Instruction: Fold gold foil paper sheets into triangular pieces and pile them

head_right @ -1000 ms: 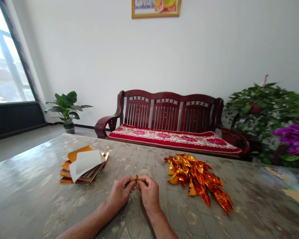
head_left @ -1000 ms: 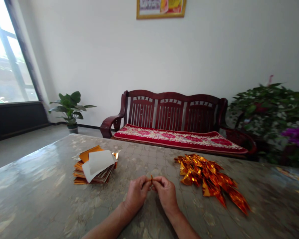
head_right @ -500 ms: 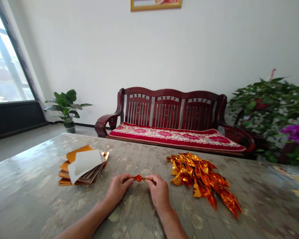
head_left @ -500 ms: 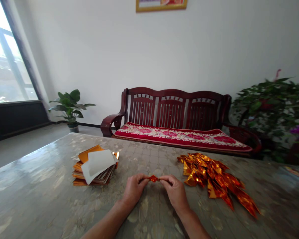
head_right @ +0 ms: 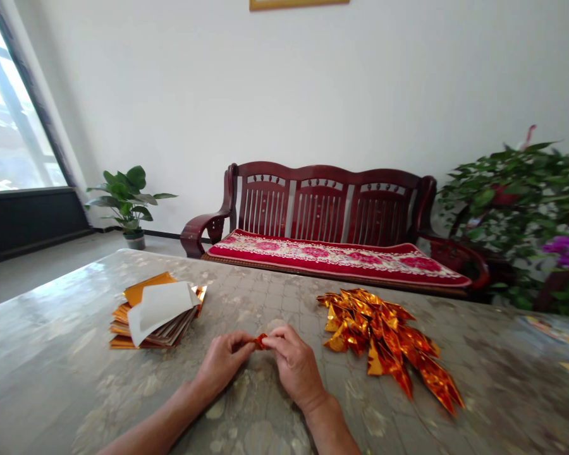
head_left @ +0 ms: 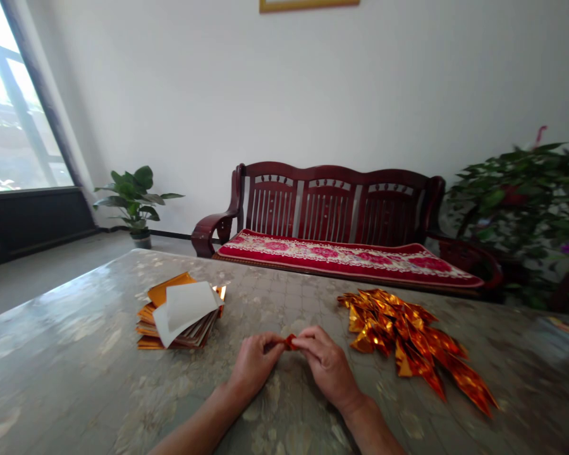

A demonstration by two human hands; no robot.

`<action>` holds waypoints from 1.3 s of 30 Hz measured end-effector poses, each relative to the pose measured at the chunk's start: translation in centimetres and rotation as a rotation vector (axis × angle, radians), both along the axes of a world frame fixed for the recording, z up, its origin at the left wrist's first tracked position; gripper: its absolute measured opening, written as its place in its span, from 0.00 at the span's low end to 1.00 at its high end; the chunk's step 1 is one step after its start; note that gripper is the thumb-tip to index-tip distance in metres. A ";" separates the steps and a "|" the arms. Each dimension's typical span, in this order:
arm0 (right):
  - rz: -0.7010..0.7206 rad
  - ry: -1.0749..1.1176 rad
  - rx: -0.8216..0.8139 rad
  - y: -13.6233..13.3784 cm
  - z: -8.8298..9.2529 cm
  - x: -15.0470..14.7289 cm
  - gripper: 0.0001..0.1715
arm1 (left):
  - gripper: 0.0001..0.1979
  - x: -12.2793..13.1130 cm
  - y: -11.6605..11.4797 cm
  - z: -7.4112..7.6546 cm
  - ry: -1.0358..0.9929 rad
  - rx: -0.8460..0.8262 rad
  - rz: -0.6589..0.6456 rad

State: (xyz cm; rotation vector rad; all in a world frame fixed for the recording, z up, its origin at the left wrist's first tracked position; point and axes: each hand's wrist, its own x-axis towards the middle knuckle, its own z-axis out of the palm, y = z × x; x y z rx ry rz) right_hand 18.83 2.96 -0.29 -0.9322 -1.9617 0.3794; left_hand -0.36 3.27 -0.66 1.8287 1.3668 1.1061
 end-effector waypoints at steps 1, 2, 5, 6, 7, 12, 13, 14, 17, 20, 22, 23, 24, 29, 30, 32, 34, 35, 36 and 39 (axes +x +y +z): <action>0.013 -0.002 -0.011 0.0 0.0 0.0 0.16 | 0.10 -0.1 0.0 -0.1 -0.004 0.028 -0.001; 0.018 0.002 -0.025 0.0 -0.1 0.0 0.16 | 0.11 -0.2 0.0 0.0 -0.007 0.065 -0.008; 0.016 0.037 -0.079 0.1 -0.2 -0.1 0.15 | 0.13 -0.6 -0.1 0.4 0.004 0.190 -0.081; 0.014 0.049 -0.095 0.1 -0.2 -0.2 0.14 | 0.12 -0.7 -0.1 0.6 0.009 0.220 -0.122; 0.012 0.060 -0.106 0.2 -0.2 -0.2 0.13 | 0.11 -0.8 -0.1 0.8 0.012 0.239 -0.164; 0.008 0.059 -0.179 0.0 0.1 -0.2 0.13 | 0.12 -1.0 0.1 0.7 0.043 0.231 -0.253; 0.007 0.049 -0.191 0.0 0.2 -0.2 0.14 | 0.12 -1.0 0.2 0.5 0.058 0.216 -0.267; 0.003 0.038 -0.197 -0.1 0.3 -0.2 0.13 | 0.13 -1.0 0.3 0.3 0.070 0.201 -0.281; -0.021 -0.017 -0.189 -0.3 0.6 -0.1 0.13 | 0.12 -1.0 0.6 -0.1 0.072 0.171 -0.293; -0.040 -0.059 -0.175 -0.4 0.8 0.1 0.15 | 0.13 -1.0 0.8 -0.1 0.059 0.165 -0.264; -0.035 -0.061 -0.171 -0.4 0.8 0.3 0.16 | 0.13 -1.1 0.9 -0.1 0.068 0.166 -0.249; -0.029 -0.057 -0.171 -0.4 0.8 0.3 0.16 | 0.13 -1.1 0.9 -0.1 0.072 0.166 -0.244; -0.022 -0.054 -0.174 -0.3 0.8 0.4 0.15 | 0.13 -1.1 0.9 -0.1 0.072 0.167 -0.239; 0.007 -0.025 -0.185 -0.1 0.5 0.5 0.12 | 0.13 -1.1 0.9 -0.4 0.068 0.182 -0.187; 0.011 -0.021 -0.189 -0.1 0.4 0.5 0.12 | 0.13 -1.1 0.9 -0.5 0.073 0.184 -0.177; 0.016 -0.008 -0.197 0.0 0.3 0.5 0.11 | 0.13 -1.1 0.8 -0.5 0.084 0.188 -0.171; 0.021 0.007 -0.197 0.0 0.3 0.5 0.11 | 0.13 -1.1 0.8 -0.6 0.092 0.191 -0.181; 0.024 0.011 -0.195 0.0 0.3 0.5 0.11 | 0.14 -1.1 0.8 -0.6 0.097 0.193 -0.185; 0.026 0.011 -0.191 0.0 0.3 0.5 0.12 | 0.14 -1.1 0.8 -0.6 0.105 0.194 -0.187; 0.027 0.003 -0.189 -0.1 0.3 0.6 0.12 | 0.14 -1.1 0.7 -0.5 0.111 0.192 -0.187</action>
